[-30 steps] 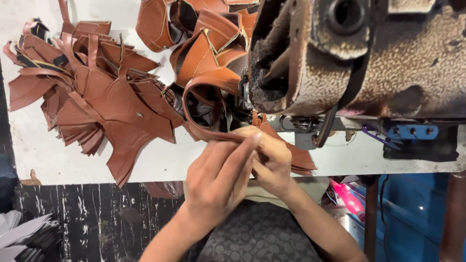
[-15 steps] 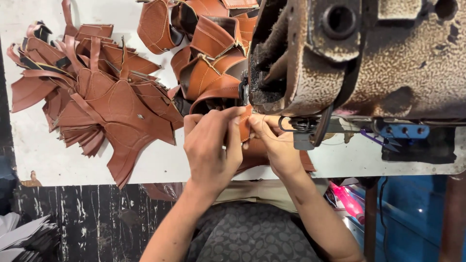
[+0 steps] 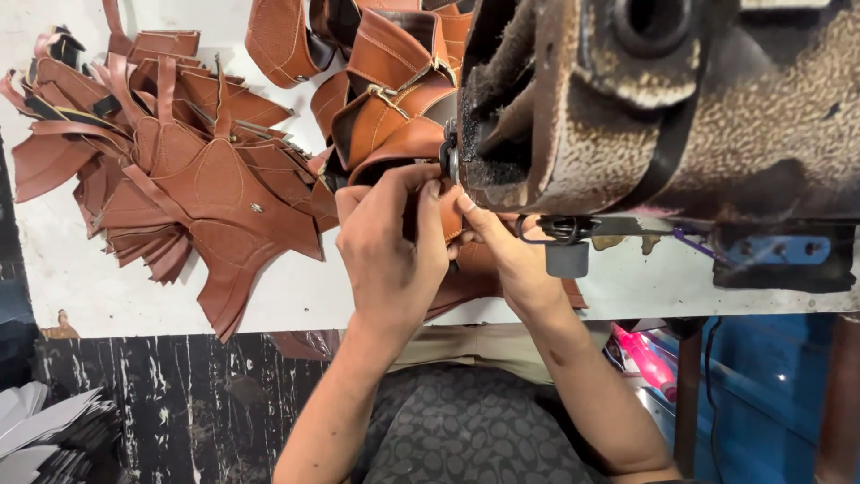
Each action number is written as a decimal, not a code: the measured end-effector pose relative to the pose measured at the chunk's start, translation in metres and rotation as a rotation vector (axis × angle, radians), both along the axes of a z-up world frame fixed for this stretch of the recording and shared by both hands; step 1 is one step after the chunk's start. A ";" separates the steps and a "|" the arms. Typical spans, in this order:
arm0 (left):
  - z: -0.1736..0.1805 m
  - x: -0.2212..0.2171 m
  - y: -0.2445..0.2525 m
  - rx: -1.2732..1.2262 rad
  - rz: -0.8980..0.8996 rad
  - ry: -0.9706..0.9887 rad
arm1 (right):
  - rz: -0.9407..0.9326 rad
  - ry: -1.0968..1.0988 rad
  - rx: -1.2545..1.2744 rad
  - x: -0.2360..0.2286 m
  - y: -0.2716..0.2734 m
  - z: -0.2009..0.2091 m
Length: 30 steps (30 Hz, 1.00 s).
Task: Stitch together brown leather shoe components using an industrial sewing machine.
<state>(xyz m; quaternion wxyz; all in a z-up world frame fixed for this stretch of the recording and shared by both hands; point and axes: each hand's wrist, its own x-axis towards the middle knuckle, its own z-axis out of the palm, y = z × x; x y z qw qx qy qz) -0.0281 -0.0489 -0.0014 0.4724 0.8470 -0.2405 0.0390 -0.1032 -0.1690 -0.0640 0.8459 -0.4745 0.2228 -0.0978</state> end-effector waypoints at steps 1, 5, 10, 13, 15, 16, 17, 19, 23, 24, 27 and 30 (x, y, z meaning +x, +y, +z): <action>-0.002 0.002 -0.001 0.009 0.004 -0.008 | 0.003 0.000 -0.023 -0.001 -0.001 -0.003; -0.002 0.007 -0.013 0.025 -0.017 -0.033 | 0.027 0.013 -0.047 -0.006 -0.009 -0.010; -0.017 0.010 -0.029 0.044 -0.009 -0.096 | 0.039 0.059 -0.167 -0.022 -0.023 -0.012; -0.017 0.017 -0.039 0.052 0.002 -0.111 | 0.034 0.132 -0.292 -0.040 -0.034 -0.002; -0.017 0.024 -0.040 0.048 -0.003 -0.110 | 0.029 0.166 -0.339 -0.056 -0.042 -0.002; -0.018 0.027 -0.039 0.029 -0.011 -0.130 | 0.058 0.191 -0.503 -0.065 -0.046 -0.003; -0.021 0.028 -0.038 0.011 -0.018 -0.148 | 0.088 0.218 -0.665 -0.075 -0.050 -0.006; -0.016 0.032 -0.032 0.011 -0.047 -0.145 | 0.212 0.260 -0.938 -0.090 -0.059 -0.017; -0.028 0.018 -0.010 -0.025 -0.061 -0.261 | 0.514 0.313 -1.400 -0.117 -0.062 -0.026; -0.020 0.007 -0.010 -0.026 -0.061 -0.265 | 0.510 0.310 -1.402 -0.117 -0.064 -0.017; -0.019 -0.033 0.001 -0.018 0.065 -0.505 | 0.470 0.223 -1.442 -0.116 -0.070 0.006; -0.052 -0.091 0.031 -0.197 -0.164 -0.369 | 0.472 0.283 -1.280 -0.115 -0.072 0.022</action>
